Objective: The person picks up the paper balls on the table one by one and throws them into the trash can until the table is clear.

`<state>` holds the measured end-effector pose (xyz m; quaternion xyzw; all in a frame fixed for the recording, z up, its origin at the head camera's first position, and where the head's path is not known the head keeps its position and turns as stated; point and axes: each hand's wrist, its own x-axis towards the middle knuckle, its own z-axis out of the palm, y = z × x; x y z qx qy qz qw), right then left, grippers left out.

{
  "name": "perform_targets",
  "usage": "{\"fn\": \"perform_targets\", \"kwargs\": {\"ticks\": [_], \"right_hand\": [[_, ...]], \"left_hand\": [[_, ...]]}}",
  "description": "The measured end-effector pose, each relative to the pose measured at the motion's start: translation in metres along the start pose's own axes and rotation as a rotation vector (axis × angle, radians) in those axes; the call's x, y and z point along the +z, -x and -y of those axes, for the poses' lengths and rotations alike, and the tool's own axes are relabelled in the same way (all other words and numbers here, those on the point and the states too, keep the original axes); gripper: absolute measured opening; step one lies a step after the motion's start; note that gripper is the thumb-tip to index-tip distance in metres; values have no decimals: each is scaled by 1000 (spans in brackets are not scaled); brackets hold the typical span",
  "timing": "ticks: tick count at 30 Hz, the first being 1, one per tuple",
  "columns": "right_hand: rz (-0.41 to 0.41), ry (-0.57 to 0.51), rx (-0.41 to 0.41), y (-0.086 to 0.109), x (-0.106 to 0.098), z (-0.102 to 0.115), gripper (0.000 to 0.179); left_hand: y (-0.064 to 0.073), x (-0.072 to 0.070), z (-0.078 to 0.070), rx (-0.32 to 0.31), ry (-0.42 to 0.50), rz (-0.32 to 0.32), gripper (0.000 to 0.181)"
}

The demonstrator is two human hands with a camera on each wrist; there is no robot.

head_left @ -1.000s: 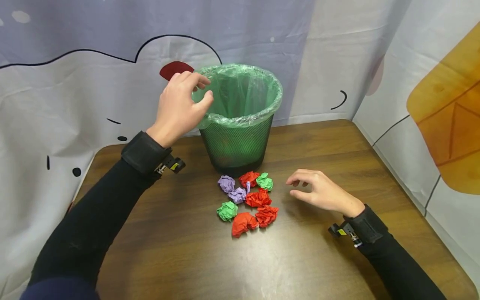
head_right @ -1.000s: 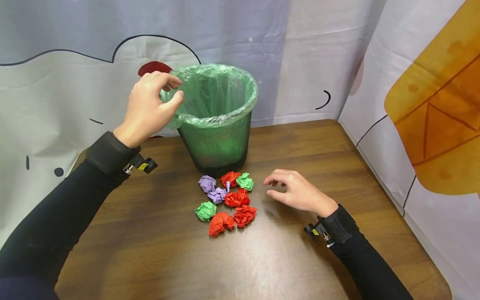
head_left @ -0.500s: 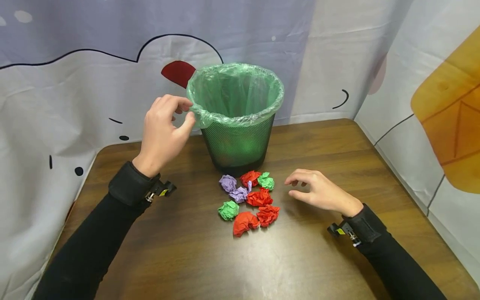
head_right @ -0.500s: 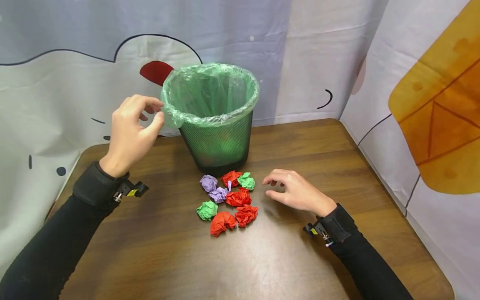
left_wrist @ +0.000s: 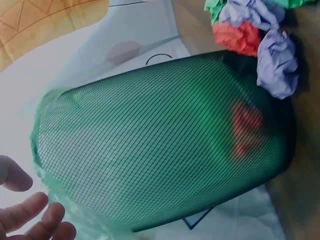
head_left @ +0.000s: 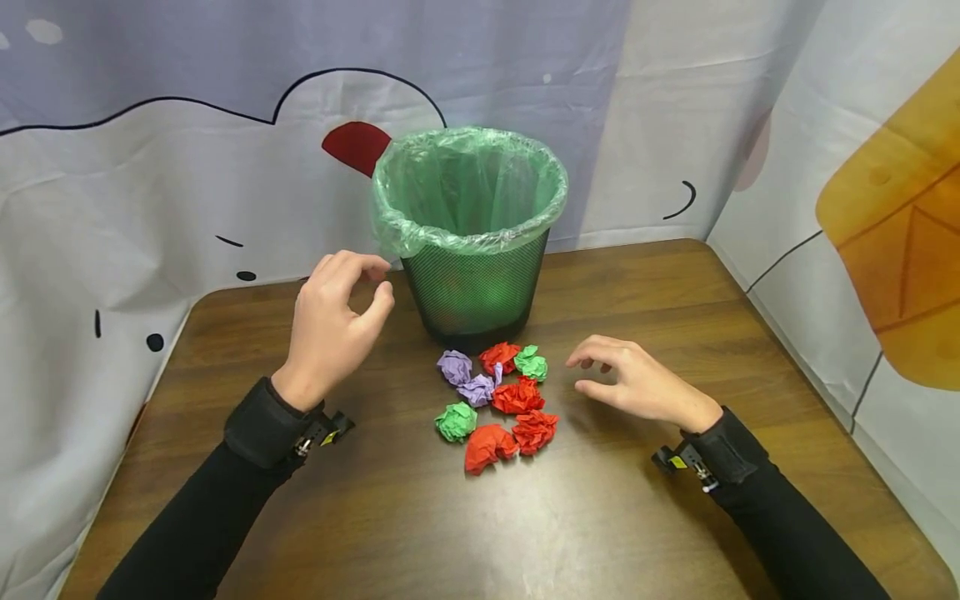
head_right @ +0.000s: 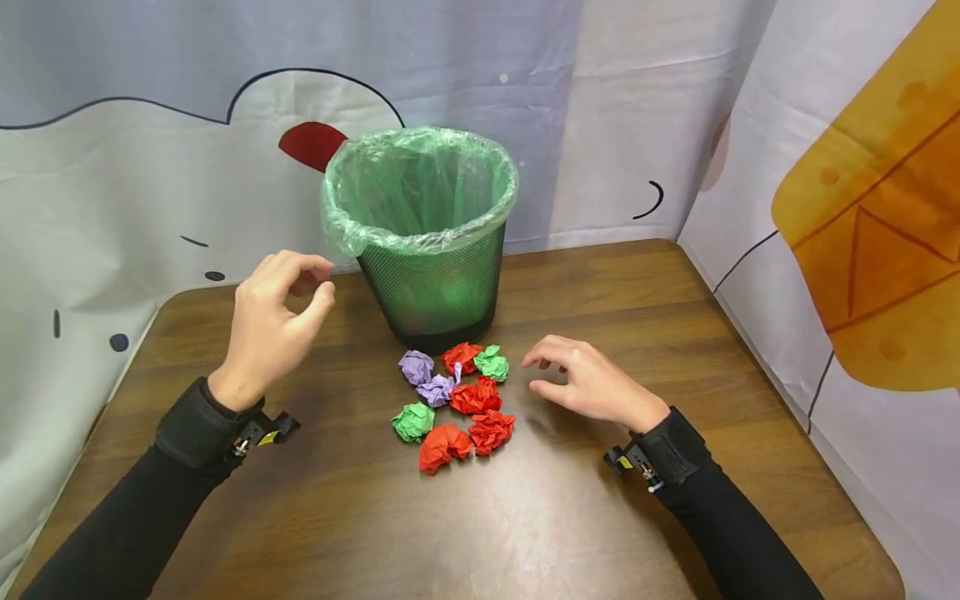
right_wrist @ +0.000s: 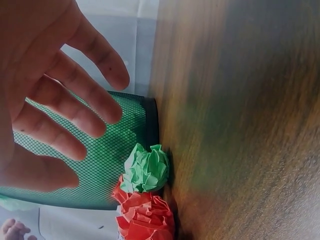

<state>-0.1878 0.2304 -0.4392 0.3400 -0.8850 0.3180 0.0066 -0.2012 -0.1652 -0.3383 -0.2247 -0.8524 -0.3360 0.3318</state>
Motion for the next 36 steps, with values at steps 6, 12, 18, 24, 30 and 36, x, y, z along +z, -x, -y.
{"fn": "perform_targets", "kwargs": {"ticks": [6,12,18,24,30,36], "right_hand": [[-16,13,-22,-3,2,-1,31],[-10,6,-21,-9,5,0,36],[11,14,-26,-18,8,-1,39],[38,34,-26,-30,10,-5,42],[108,71,19,-41,16,-6,46],[168,102,29,-52,23,-6,50]], "left_hand": [[18,6,0,-21,8,21,15],[38,13,2,-58,18,64,16],[54,17,4,-82,11,106,15],[66,21,4,-83,-4,142,14],[73,24,5,-84,-1,152,14],[80,27,5,-107,-10,169,14]]}}
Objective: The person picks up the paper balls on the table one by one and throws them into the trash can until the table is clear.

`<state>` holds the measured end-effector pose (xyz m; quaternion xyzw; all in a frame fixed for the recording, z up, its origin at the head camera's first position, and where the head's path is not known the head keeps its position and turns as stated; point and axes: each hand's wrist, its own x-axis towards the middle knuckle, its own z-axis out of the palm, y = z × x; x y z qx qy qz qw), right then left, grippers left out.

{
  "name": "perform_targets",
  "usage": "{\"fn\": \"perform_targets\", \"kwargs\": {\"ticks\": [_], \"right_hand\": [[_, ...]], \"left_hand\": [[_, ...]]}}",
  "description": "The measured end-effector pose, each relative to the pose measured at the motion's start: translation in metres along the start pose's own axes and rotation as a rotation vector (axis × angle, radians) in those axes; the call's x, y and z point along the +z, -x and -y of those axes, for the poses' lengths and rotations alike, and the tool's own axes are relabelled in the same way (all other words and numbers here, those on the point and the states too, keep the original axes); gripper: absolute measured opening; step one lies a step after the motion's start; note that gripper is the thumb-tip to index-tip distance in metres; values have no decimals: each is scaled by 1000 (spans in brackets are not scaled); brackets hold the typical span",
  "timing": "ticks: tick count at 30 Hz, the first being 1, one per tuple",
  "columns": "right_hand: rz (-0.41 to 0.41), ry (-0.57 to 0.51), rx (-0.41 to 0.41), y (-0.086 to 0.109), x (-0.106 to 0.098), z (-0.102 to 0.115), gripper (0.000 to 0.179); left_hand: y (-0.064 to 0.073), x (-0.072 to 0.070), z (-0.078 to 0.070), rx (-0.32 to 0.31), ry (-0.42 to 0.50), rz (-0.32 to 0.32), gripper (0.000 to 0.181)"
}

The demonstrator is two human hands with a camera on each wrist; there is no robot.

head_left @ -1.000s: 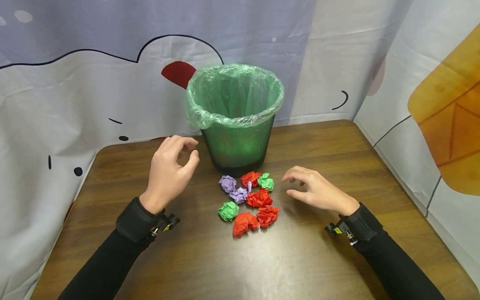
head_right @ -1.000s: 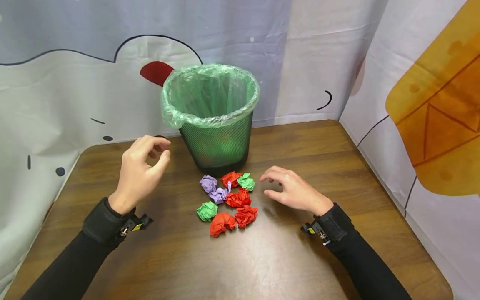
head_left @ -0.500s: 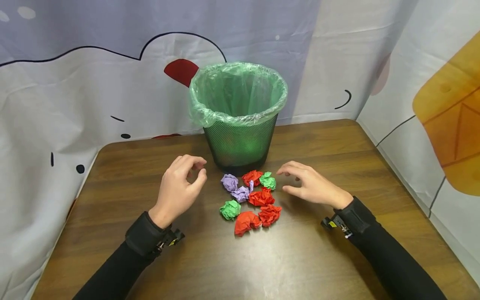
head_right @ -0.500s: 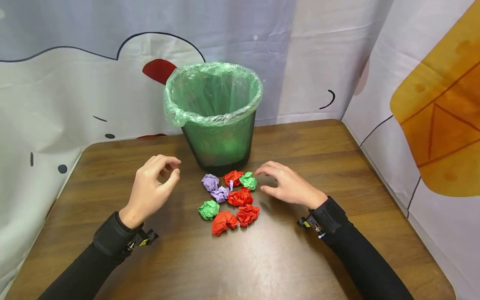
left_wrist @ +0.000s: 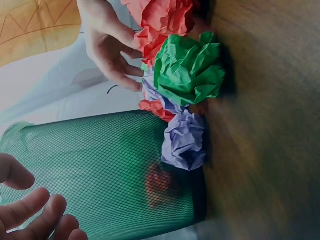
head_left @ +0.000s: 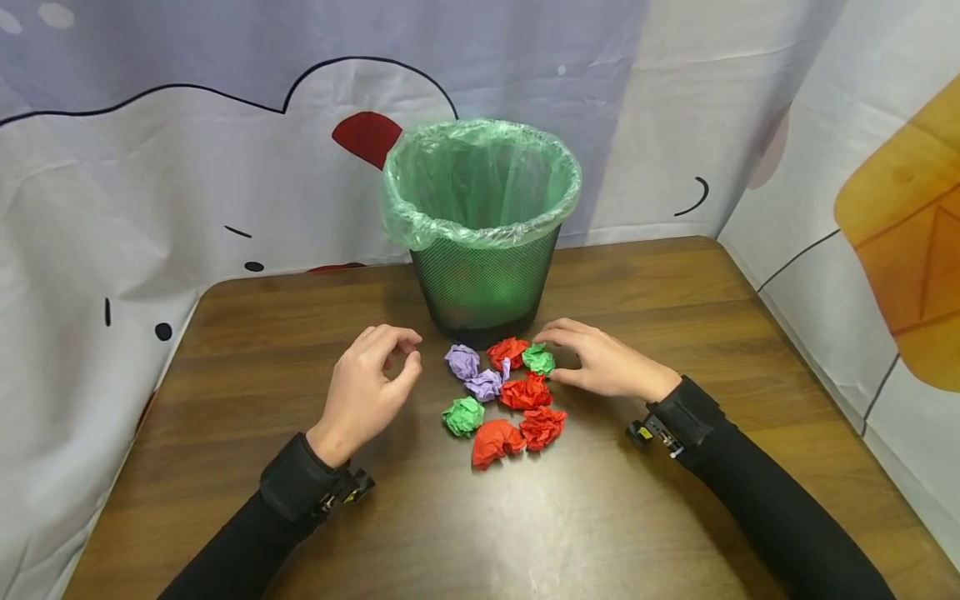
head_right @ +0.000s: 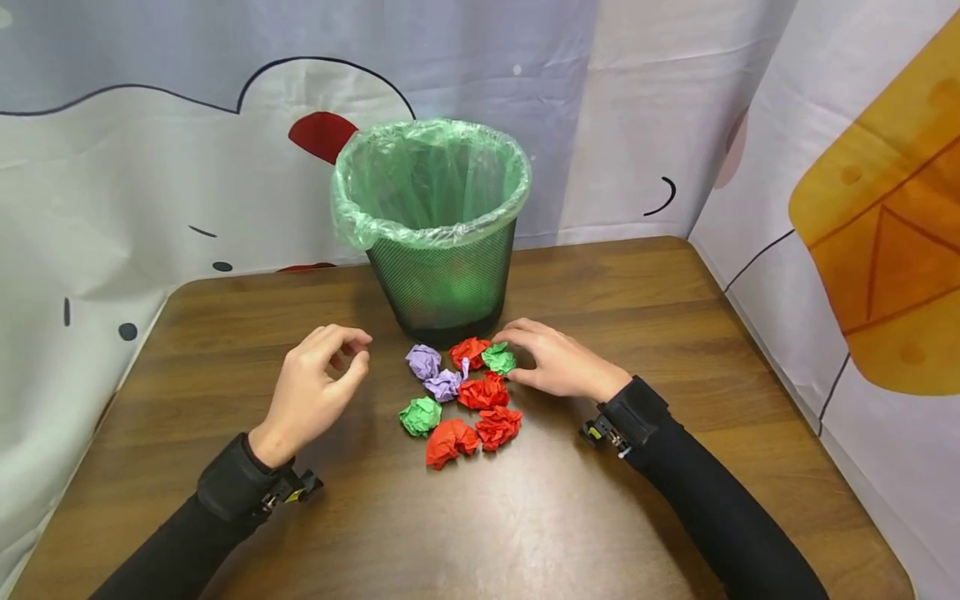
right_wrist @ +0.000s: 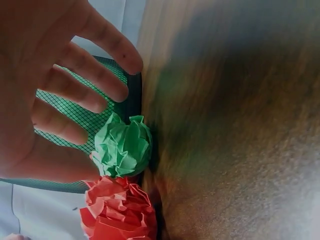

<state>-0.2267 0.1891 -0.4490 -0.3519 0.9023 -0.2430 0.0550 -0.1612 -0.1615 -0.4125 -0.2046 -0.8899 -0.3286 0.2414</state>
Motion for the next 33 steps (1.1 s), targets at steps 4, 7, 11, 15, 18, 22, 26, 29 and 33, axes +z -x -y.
{"fn": "perform_targets", "kwargs": {"ticks": [4,7,11,15,18,22,26,29,33], "right_hand": [[15,22,-8,-5,3,0,52],[17,29,-16,-8,4,0,49],[29,29,-21,-10,7,-1,45],[36,24,-23,-11,8,-1,40],[30,17,-23,-12,9,-1,36],[15,12,-30,-11,9,-2,33],[2,12,-31,-7,7,-2,33],[-12,8,-25,-3,4,-1,33],[-28,3,-16,1,-1,-1,31]], "left_hand": [[4,2,1,-13,-2,14,13],[6,4,2,-17,-4,21,13],[11,6,4,-19,-5,26,13],[14,9,4,-15,-4,32,14],[16,10,4,-12,-8,38,14],[19,11,5,-19,-16,45,14],[21,11,6,-33,-19,53,14],[22,12,6,-36,-19,55,14],[23,13,8,-39,-21,54,13]]}}
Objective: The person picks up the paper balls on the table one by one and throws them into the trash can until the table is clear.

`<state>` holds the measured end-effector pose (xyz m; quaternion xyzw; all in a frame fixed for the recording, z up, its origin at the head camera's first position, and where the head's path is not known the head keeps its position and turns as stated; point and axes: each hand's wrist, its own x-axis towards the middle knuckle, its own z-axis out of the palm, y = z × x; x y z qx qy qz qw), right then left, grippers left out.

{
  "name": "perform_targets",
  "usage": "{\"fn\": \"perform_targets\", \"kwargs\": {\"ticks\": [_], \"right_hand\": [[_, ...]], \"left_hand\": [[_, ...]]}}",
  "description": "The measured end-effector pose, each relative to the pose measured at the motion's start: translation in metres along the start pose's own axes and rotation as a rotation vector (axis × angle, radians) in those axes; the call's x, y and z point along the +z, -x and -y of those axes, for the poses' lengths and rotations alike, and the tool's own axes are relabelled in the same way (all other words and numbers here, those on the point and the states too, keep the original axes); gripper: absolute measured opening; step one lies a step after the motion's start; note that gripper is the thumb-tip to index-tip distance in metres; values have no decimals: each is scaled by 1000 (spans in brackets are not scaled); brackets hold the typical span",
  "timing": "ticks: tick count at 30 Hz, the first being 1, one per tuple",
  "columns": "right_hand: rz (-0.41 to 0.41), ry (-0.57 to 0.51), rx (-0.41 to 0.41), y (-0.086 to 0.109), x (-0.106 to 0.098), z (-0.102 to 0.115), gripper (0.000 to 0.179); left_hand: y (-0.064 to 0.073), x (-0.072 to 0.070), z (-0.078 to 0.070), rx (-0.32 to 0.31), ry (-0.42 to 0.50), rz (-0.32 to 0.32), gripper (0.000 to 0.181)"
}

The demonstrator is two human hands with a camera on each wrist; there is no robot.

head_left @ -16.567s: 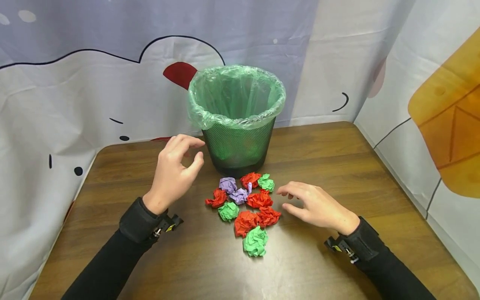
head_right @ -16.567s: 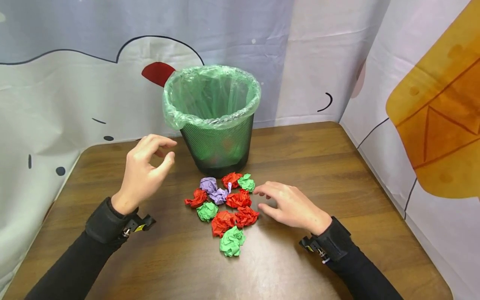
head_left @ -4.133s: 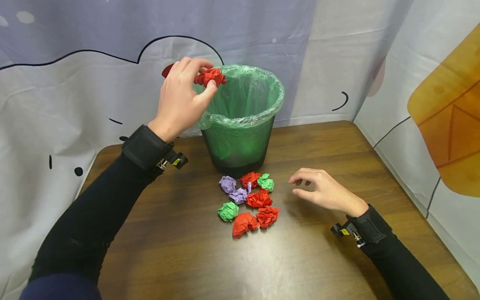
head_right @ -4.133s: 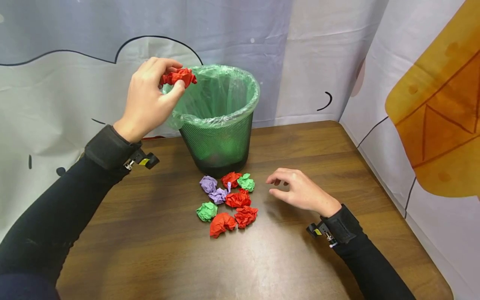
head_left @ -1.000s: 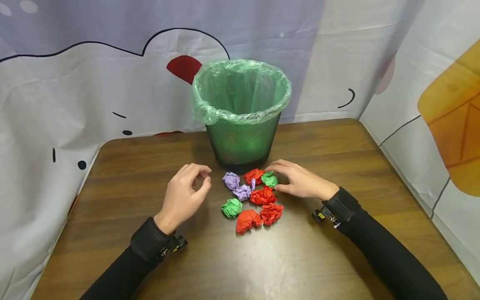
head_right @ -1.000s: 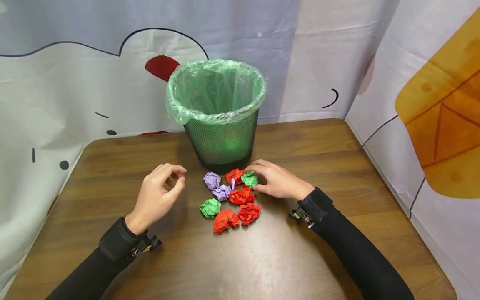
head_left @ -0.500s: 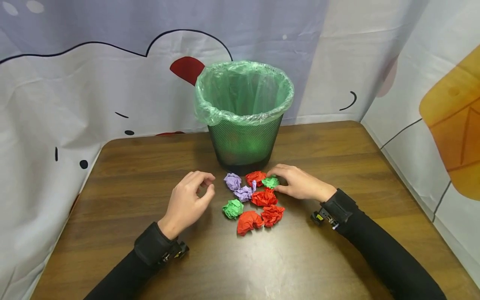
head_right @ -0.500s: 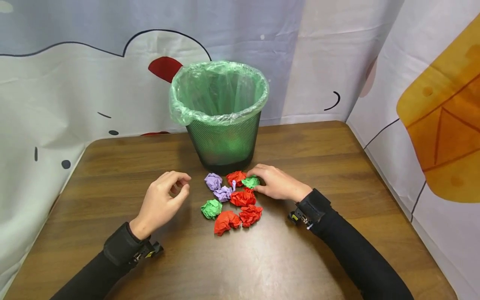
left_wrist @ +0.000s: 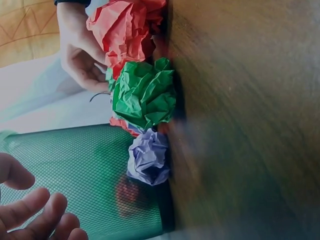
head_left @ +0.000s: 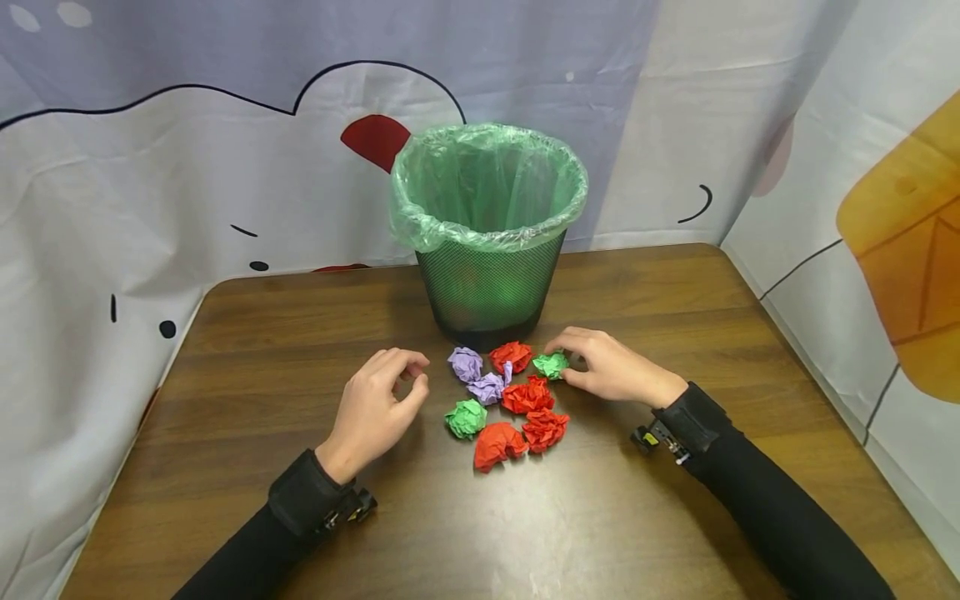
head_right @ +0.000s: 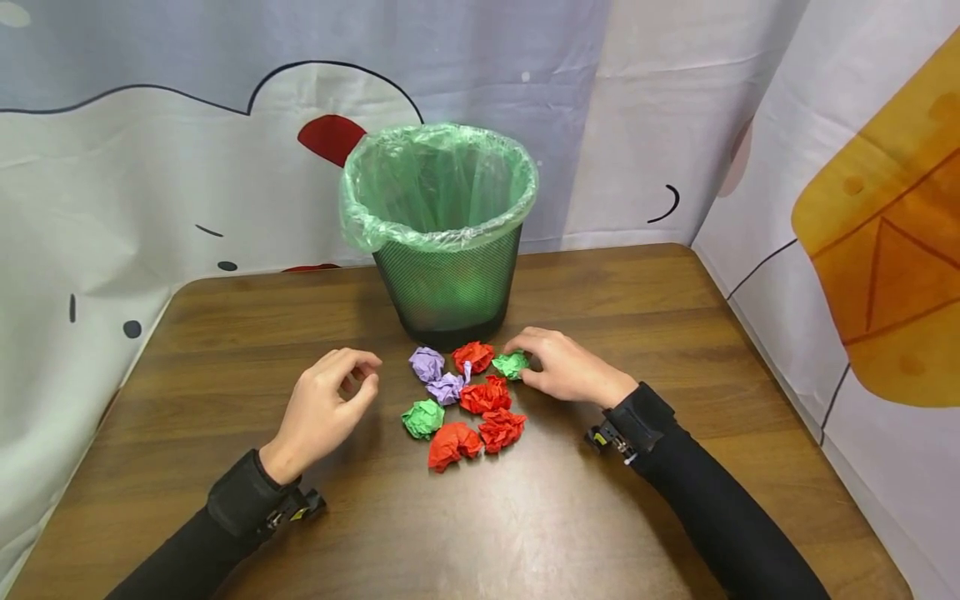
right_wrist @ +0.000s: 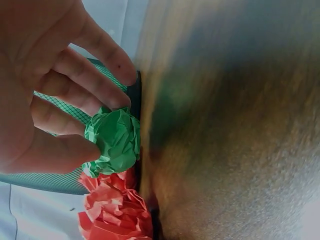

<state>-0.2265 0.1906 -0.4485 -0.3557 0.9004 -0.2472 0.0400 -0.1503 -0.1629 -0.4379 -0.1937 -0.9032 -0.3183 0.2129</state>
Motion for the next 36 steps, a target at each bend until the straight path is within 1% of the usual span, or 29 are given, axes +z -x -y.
{"fn": "perform_targets", "kwargs": {"ticks": [6,11,17,22,27,31,33,36], "right_hand": [[-37,-3,-10,8,-9,3,30],[-73,-17,-36,16,-23,11,31],[-152,-30,-106,23,-46,23,32],[-225,9,-156,26,-66,30,33],[-300,29,-235,25,-87,39,34],[-368,47,-289,25,-103,47,37],[-398,63,-306,24,-110,52,40],[-417,86,-304,24,-120,58,39]], "left_hand": [[3,2,-1,-18,7,21,13],[5,4,-1,-29,9,30,13],[8,6,0,-27,12,32,12],[9,7,0,-27,19,44,11],[10,8,1,-28,10,50,9],[10,9,1,-39,-1,70,8],[11,10,1,-44,-6,80,8],[12,12,1,-46,-12,94,7]]}}
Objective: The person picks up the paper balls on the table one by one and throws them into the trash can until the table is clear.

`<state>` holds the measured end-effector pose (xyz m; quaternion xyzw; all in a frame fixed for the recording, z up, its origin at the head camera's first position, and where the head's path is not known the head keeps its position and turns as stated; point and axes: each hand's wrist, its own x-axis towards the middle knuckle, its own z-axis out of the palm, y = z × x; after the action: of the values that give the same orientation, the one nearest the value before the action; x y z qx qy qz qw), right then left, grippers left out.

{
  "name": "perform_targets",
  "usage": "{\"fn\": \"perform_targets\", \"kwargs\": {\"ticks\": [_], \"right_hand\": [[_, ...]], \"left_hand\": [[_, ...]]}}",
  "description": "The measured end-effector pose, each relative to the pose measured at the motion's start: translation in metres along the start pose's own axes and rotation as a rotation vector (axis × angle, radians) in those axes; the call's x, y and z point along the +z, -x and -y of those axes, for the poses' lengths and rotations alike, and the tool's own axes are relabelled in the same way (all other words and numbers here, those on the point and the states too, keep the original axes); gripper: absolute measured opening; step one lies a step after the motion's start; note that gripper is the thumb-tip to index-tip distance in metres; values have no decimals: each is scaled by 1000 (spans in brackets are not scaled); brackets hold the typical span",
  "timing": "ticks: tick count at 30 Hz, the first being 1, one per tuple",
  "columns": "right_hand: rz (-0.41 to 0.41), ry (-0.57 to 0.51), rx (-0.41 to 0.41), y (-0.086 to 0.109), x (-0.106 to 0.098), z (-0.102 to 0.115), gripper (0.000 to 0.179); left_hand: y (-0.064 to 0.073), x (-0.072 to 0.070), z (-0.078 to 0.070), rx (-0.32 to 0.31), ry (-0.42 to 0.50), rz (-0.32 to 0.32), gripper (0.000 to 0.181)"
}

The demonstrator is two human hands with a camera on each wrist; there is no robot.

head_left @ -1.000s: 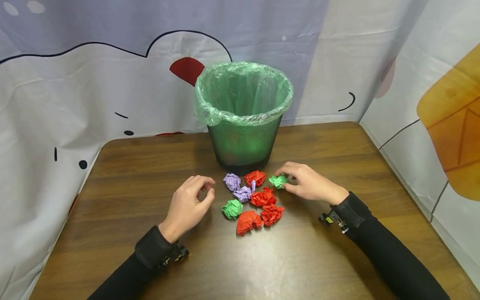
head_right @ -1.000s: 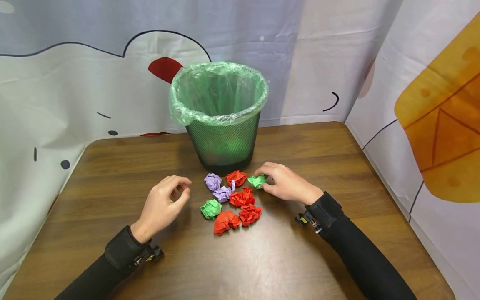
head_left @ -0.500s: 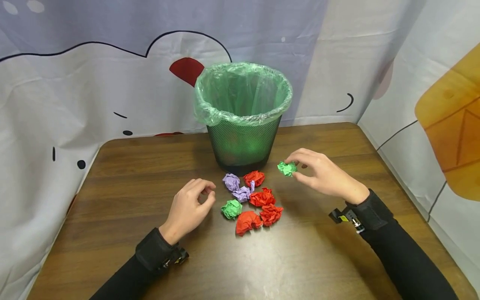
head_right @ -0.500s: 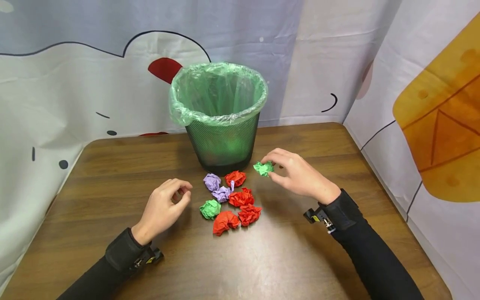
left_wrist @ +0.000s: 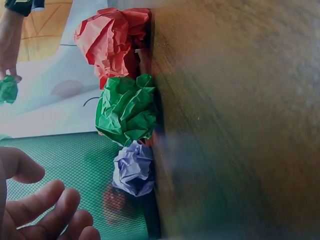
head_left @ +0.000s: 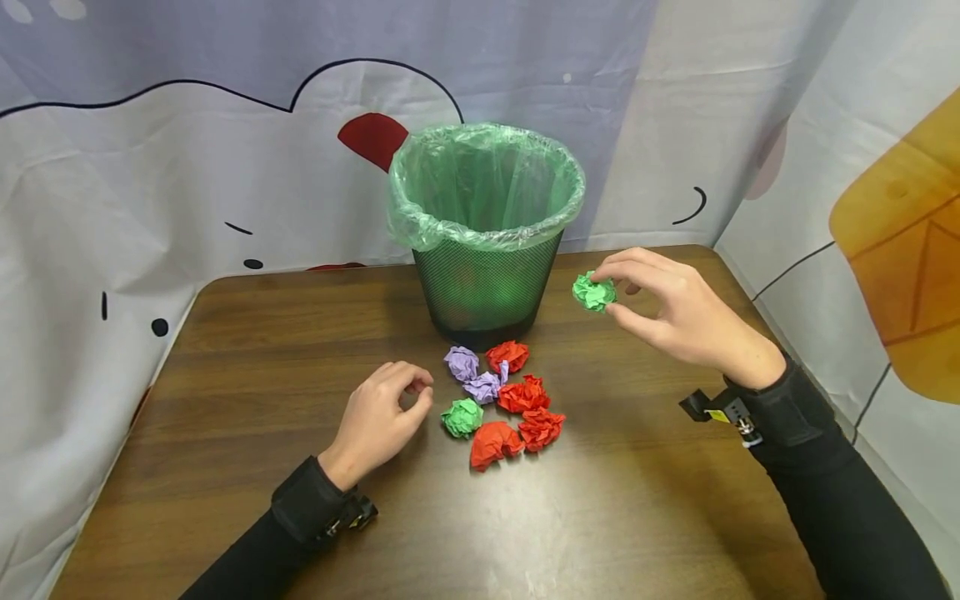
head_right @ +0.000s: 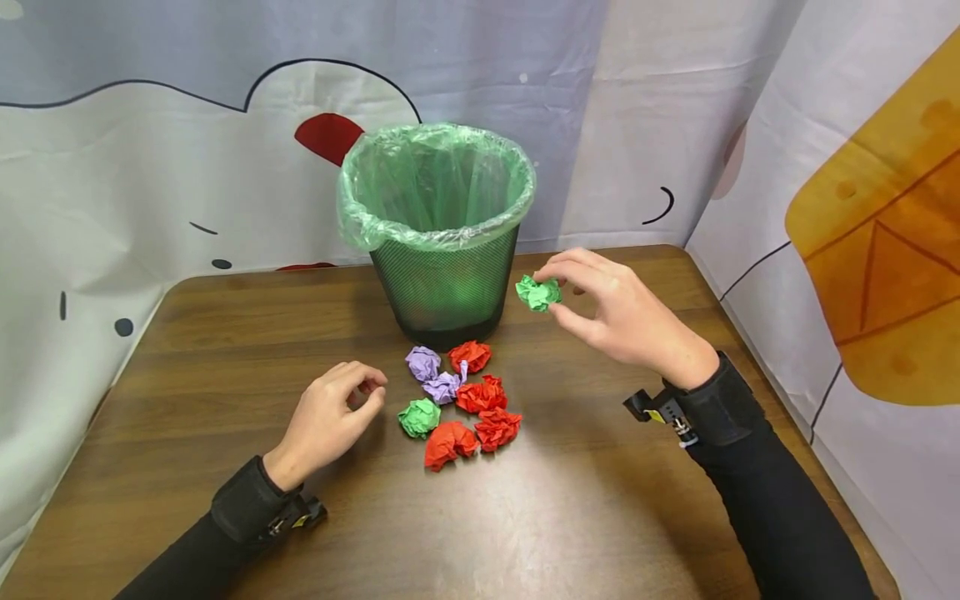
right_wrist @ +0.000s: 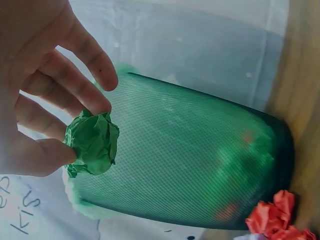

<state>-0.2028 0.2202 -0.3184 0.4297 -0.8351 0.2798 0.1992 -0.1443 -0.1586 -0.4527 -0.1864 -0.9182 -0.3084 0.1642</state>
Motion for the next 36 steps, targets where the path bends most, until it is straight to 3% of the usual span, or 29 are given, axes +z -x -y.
{"fn": "perform_targets", "kwargs": {"ticks": [8,18,36], "right_hand": [[-26,42,10,-12,-20,7,36],[-79,59,-103,-39,-41,12,32],[-80,113,-142,-91,-55,14,32]], "left_hand": [[3,2,-1,-19,-10,50,6],[4,3,-1,-23,-15,67,5],[8,3,1,-39,-39,91,6]]}}
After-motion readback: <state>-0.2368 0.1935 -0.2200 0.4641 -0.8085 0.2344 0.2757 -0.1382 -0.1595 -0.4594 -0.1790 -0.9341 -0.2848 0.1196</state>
